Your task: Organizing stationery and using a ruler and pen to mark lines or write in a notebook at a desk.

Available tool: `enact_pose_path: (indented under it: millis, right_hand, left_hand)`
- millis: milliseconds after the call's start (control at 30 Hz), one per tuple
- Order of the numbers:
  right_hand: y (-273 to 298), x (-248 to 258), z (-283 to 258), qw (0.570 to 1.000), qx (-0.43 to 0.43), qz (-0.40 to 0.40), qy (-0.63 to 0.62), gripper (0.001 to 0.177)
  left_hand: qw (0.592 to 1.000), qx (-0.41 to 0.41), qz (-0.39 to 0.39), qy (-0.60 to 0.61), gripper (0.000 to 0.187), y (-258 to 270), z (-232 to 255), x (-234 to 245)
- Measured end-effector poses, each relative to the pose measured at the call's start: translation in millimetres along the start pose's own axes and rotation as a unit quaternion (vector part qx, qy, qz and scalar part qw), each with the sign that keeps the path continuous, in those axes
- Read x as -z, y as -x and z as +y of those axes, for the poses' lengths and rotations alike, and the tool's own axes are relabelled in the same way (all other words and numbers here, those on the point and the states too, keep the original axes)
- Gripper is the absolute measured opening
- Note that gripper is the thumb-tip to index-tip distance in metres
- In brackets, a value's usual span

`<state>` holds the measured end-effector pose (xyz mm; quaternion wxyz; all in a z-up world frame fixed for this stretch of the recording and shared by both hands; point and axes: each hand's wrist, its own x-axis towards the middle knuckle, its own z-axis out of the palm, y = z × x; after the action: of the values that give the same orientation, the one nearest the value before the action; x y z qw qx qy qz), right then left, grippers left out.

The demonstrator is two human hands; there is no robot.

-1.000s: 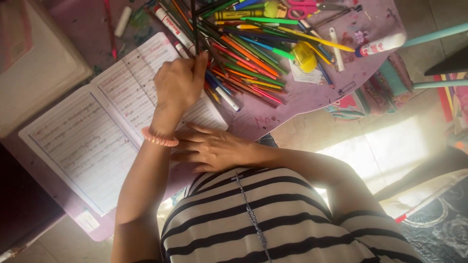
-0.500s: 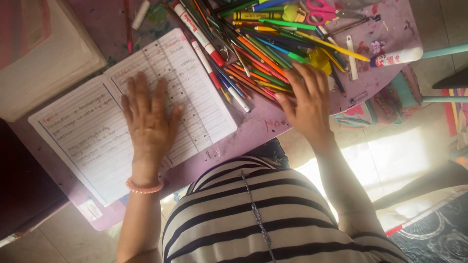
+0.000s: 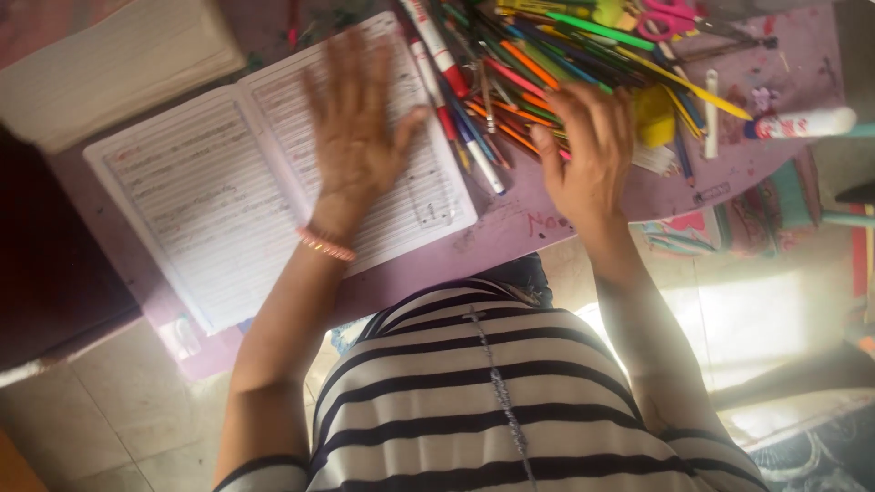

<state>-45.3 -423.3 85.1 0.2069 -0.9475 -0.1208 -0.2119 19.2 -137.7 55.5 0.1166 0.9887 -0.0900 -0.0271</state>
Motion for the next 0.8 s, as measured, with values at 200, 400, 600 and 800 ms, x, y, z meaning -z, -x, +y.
enact_pose_path:
  millis: [200,400,600,800]
  right_hand:
    - [-26,-32,-79,0.967,0.169,-0.159,-0.1,0.051]
    - [-48,-76,-83,0.94,0.204,-0.273,-0.027,0.076]
    - [-95,-124,-139,0.925,0.27,-0.261,0.058,0.069]
    - [-67,-118,-202,0.833,0.39,-0.381,-0.093,0.106]
  left_hand:
    - [0.991,-0.029,0.046,0.124,0.087,52,-28,18]
    - [0.998,0.002,-0.022,0.051,0.09,147,-84,41]
    - [0.918,-0.083,-0.173,0.348,0.078,228,-102,84]
    - [0.935,0.039,0.176,0.307,0.037,207,-139,67]
